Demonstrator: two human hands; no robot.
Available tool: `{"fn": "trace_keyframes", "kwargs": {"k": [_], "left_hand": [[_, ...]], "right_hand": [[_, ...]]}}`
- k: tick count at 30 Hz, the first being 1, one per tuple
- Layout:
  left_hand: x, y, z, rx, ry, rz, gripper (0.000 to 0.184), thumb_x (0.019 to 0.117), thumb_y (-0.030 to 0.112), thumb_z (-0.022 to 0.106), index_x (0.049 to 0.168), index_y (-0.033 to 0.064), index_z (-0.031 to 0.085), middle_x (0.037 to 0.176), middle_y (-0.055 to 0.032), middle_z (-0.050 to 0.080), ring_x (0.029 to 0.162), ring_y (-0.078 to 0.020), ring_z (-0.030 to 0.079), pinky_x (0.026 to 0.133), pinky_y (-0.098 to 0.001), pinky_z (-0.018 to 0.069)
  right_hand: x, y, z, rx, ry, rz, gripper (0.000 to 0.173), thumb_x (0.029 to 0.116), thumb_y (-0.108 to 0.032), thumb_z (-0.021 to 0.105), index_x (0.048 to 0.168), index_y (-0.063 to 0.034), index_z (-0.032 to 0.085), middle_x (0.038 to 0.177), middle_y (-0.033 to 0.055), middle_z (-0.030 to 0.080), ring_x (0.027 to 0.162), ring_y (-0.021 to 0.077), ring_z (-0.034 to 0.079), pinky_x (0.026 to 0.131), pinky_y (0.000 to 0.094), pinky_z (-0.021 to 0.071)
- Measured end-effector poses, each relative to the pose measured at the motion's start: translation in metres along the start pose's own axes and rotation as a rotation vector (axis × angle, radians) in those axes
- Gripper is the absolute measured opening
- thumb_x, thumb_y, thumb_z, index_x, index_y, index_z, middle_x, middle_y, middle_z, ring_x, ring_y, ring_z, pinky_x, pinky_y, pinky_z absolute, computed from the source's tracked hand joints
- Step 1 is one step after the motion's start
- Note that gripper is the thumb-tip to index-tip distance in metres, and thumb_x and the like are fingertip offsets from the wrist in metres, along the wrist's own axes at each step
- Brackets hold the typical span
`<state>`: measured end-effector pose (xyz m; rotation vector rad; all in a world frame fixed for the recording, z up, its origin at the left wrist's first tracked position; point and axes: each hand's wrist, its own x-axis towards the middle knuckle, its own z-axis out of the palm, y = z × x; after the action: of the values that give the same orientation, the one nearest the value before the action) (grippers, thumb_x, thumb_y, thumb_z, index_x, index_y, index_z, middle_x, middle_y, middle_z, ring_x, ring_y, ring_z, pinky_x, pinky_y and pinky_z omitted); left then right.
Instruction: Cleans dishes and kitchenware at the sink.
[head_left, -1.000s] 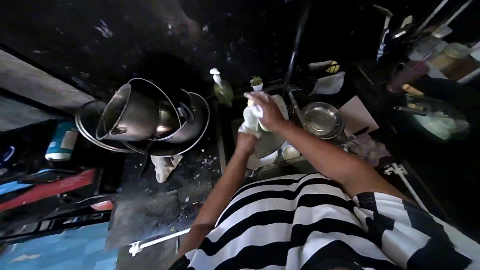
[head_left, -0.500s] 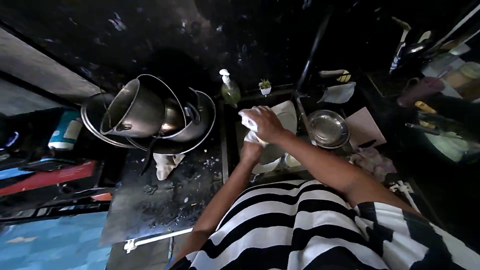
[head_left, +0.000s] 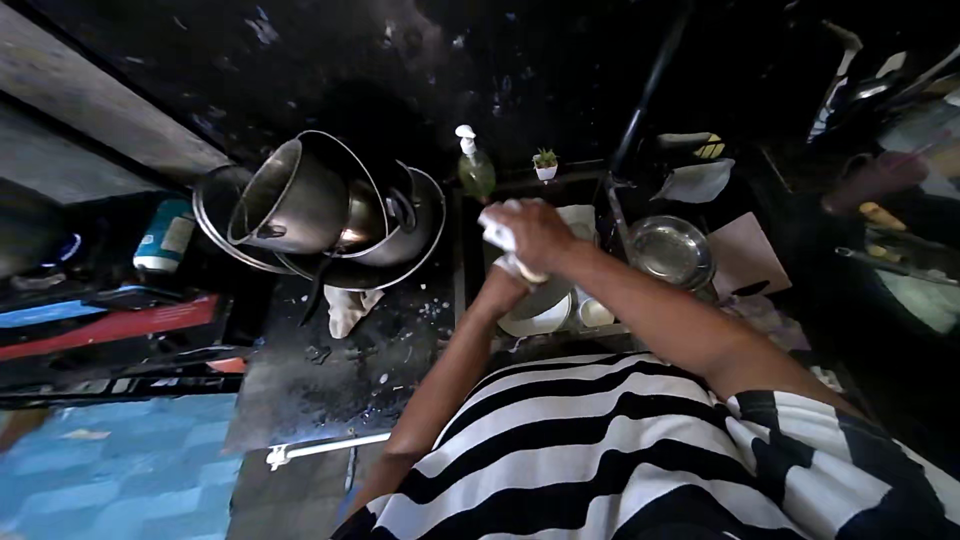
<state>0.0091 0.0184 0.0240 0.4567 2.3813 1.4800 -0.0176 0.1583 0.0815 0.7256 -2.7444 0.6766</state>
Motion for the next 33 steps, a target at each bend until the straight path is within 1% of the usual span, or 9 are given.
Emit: {"fn": "trace_keyframes", "kwargs": {"k": [3, 6, 10, 16, 20, 23, 29, 31, 33], "left_hand": [[-0.006, -0.001, 0.016, -0.12, 0.207, 0.08, 0.039, 0.086, 0.001, 0.075, 0.122, -0.0045, 0.061, 0.104, -0.012, 0.068, 0.095, -0.0126, 0.065, 0.088, -0.0336, 0.055], [-0.015, -0.011, 0.018, -0.368, 0.283, 0.113, 0.042, 0.0791, -0.008, 0.072, 0.119, -0.0017, 0.06, 0.1, -0.0045, 0.069, 0.09, -0.0063, 0.066, 0.083, -0.0281, 0.058], [-0.016, -0.014, 0.017, -0.481, 0.261, 0.084, 0.049, 0.0761, -0.013, 0.07, 0.122, -0.0004, 0.059, 0.104, -0.0054, 0.069, 0.093, -0.0092, 0.067, 0.084, -0.0311, 0.0587], [-0.01, -0.013, 0.022, -0.5, 0.255, 0.108, 0.047, 0.0784, -0.006, 0.072, 0.122, 0.0015, 0.059, 0.103, -0.0039, 0.069, 0.093, -0.0088, 0.067, 0.085, -0.0314, 0.0584], [-0.017, -0.023, 0.016, -0.643, 0.341, 0.134, 0.055, 0.0705, -0.01, 0.069, 0.122, 0.0039, 0.058, 0.101, -0.0012, 0.071, 0.091, -0.0091, 0.069, 0.081, -0.0317, 0.0604], [-0.019, -0.028, 0.002, -0.649, 0.287, 0.055, 0.058, 0.0734, -0.012, 0.072, 0.127, 0.0022, 0.056, 0.106, -0.0045, 0.069, 0.095, -0.0123, 0.068, 0.084, -0.0346, 0.0598], [-0.011, -0.015, -0.015, -0.044, 0.061, 0.027, 0.037, 0.0821, -0.004, 0.077, 0.117, -0.0012, 0.064, 0.1, -0.0117, 0.07, 0.09, -0.0156, 0.067, 0.083, -0.038, 0.0581], [-0.013, -0.018, 0.001, -0.104, 0.144, 0.1, 0.04, 0.0829, 0.002, 0.075, 0.12, -0.0016, 0.061, 0.102, -0.0073, 0.068, 0.093, -0.0086, 0.065, 0.086, -0.0315, 0.0563], [-0.011, -0.025, 0.01, -0.269, 0.236, 0.152, 0.039, 0.0799, 0.001, 0.074, 0.117, -0.0007, 0.061, 0.098, -0.0033, 0.069, 0.09, -0.0055, 0.066, 0.084, -0.0283, 0.0573]], "right_hand": [[-0.002, -0.01, 0.012, 0.018, 0.113, -0.11, 0.032, 0.1012, -0.024, 0.06, 0.13, -0.0122, 0.071, 0.112, 0.0178, 0.072, 0.106, 0.0357, 0.069, 0.093, 0.055, 0.0535], [0.003, 0.031, -0.004, 0.197, 0.254, 0.154, 0.035, 0.1046, -0.022, 0.054, 0.132, -0.0061, 0.067, 0.129, 0.0152, 0.07, 0.118, 0.0292, 0.068, 0.103, 0.0513, 0.0524], [-0.001, 0.075, -0.016, 0.347, 0.329, 0.455, 0.037, 0.105, -0.022, 0.054, 0.135, -0.001, 0.062, 0.13, 0.0187, 0.068, 0.122, 0.0304, 0.065, 0.107, 0.049, 0.049], [-0.007, 0.021, 0.013, 0.113, 0.307, 0.101, 0.032, 0.1026, -0.021, 0.056, 0.128, -0.0065, 0.07, 0.121, 0.0139, 0.073, 0.111, 0.0307, 0.07, 0.098, 0.0539, 0.053], [0.0, 0.071, -0.014, 0.392, 0.36, 0.458, 0.037, 0.1058, -0.019, 0.052, 0.135, 0.0012, 0.061, 0.132, 0.0206, 0.066, 0.124, 0.0313, 0.063, 0.108, 0.049, 0.0484], [0.002, 0.075, -0.02, 0.423, 0.334, 0.553, 0.036, 0.1053, -0.018, 0.054, 0.134, 0.0019, 0.061, 0.133, 0.0218, 0.065, 0.126, 0.0318, 0.061, 0.11, 0.0486, 0.046], [0.011, -0.007, -0.015, 0.011, -0.021, 0.098, 0.029, 0.1031, -0.029, 0.056, 0.125, -0.0125, 0.068, 0.115, 0.0138, 0.072, 0.107, 0.0328, 0.07, 0.092, 0.0555, 0.0552], [0.004, -0.021, 0.005, -0.017, -0.009, -0.095, 0.027, 0.0999, -0.025, 0.062, 0.122, -0.0128, 0.07, 0.106, 0.0141, 0.073, 0.103, 0.0343, 0.069, 0.09, 0.0563, 0.0527], [0.005, -0.013, 0.01, 0.01, 0.085, -0.102, 0.028, 0.1013, -0.027, 0.058, 0.12, -0.0118, 0.071, 0.106, 0.0129, 0.075, 0.1, 0.0324, 0.071, 0.087, 0.0557, 0.0537]]}}
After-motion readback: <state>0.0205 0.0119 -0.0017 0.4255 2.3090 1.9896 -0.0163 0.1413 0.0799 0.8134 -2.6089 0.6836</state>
